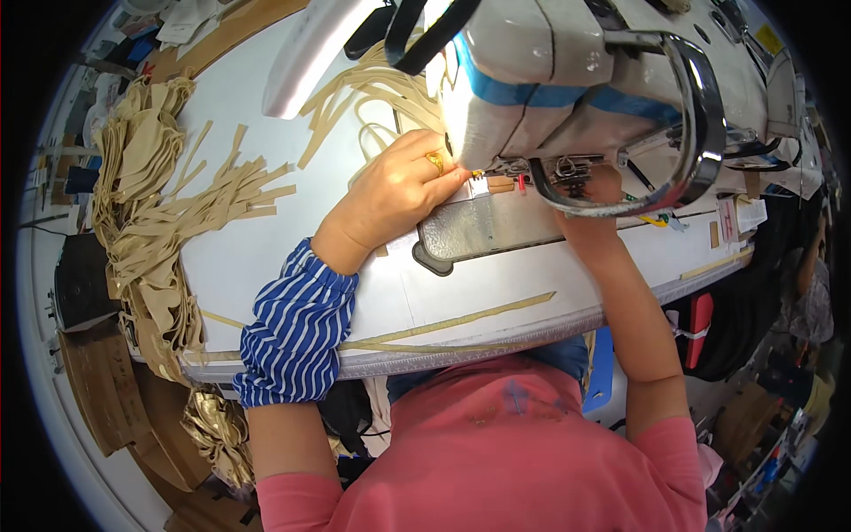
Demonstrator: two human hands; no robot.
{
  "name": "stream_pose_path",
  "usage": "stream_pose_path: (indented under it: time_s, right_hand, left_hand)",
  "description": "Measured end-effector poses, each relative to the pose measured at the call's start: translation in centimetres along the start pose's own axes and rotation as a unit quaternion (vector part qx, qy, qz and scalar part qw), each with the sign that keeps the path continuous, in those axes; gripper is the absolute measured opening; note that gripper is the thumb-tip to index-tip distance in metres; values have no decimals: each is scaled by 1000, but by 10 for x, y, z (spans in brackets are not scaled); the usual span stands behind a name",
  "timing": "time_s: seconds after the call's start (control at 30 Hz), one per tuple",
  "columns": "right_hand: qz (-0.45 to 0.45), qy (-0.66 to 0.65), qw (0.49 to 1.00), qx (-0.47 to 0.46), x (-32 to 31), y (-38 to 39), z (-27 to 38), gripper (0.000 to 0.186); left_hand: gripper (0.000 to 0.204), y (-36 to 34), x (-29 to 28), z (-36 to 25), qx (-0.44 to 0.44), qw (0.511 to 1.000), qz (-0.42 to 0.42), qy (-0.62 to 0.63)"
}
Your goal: Sewing fabric strips using an industrial sewing machine on a production floor.
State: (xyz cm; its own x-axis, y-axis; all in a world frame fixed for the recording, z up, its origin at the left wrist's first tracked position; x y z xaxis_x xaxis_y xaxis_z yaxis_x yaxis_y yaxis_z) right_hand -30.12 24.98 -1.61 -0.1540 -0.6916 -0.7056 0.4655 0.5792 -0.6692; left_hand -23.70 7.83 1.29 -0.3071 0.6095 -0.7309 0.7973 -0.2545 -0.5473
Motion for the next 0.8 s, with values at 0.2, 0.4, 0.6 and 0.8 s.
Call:
stream_pose_path:
  time_s: [0.2,0.4,0.6,0.8]
  right_hand:
    - [-13,-53,998,-7,-2,-3,9,8]
    - [-30,-37,997,-59,-10,-4,17,10]
    - [3,-74,997,-26,-6,-7,11,6]
    - [-8,-87,996,-32,-5,-5,10,8]
  left_hand:
    - [15,2,0,-1,11,1000,-2,1]
    - [14,-1,-2,-6,30,999,-24,-18]
    - [14,-2,1,0,26,999,-4,-18]
    - [13,-1,2,7,6,1000,2,-10]
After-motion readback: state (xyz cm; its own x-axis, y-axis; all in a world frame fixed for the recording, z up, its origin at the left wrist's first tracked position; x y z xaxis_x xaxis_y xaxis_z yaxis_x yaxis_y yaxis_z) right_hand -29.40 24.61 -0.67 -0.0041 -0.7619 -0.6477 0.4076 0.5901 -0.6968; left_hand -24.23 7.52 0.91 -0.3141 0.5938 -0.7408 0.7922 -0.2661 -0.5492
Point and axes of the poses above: each hand's wrist, its own y-axis away from the middle knuckle, its own x-axis out of the palm, z = x × y, the point moved 8 cm from there along -y, towards the middle knuckle, and after that the axes turned 12 degrees about -x, right-handed, at the moved point
